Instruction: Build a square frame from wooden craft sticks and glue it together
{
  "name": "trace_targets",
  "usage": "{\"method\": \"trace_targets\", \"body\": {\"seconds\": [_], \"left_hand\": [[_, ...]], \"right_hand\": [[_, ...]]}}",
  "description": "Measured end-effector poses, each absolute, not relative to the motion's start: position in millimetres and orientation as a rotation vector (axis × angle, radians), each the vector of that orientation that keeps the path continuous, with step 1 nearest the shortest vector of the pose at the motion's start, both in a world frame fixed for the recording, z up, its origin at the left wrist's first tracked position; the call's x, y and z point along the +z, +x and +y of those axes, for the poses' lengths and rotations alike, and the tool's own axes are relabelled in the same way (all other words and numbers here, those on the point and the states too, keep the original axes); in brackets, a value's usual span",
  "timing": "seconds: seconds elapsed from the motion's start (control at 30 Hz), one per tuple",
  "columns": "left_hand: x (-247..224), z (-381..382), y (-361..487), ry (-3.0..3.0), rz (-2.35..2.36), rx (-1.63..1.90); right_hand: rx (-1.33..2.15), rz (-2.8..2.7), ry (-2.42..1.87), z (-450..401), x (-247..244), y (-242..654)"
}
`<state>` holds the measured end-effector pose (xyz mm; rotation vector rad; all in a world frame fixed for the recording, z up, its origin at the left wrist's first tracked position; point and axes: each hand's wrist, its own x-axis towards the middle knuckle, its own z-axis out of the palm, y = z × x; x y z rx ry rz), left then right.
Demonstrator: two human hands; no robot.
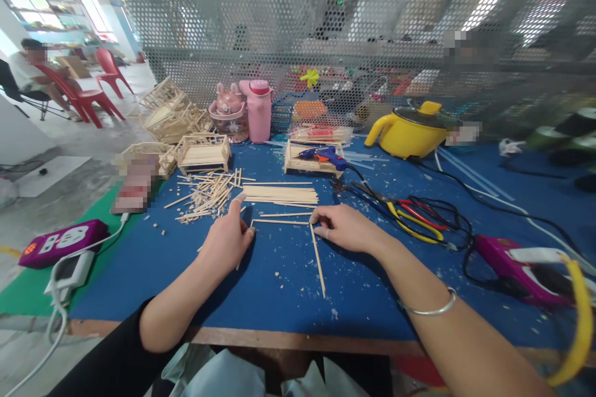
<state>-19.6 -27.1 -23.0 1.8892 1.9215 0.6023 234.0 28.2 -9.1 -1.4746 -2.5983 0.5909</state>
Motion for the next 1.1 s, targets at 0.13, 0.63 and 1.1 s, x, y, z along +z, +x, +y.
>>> {"method": "trace_targets", "body": {"seconds": [0.13, 0.63, 1.1], "left_hand": [[-24.0, -26.8, -19.5, 1.911, 1.921, 0.604], [-24.9, -26.7, -21.0, 1.907, 1.882, 0.653], [-25.7, -21.1, -43.0, 1.947, 1.847, 0.831]], "right_hand": [[0.598, -2.587, -1.474, 28.2, -10.1, 234.1], [0.567, -2.569, -1.492, 26.7, -10.1, 231.0], [0.937, -2.730, -1.044, 22.1, 3.0, 232.4]]}}
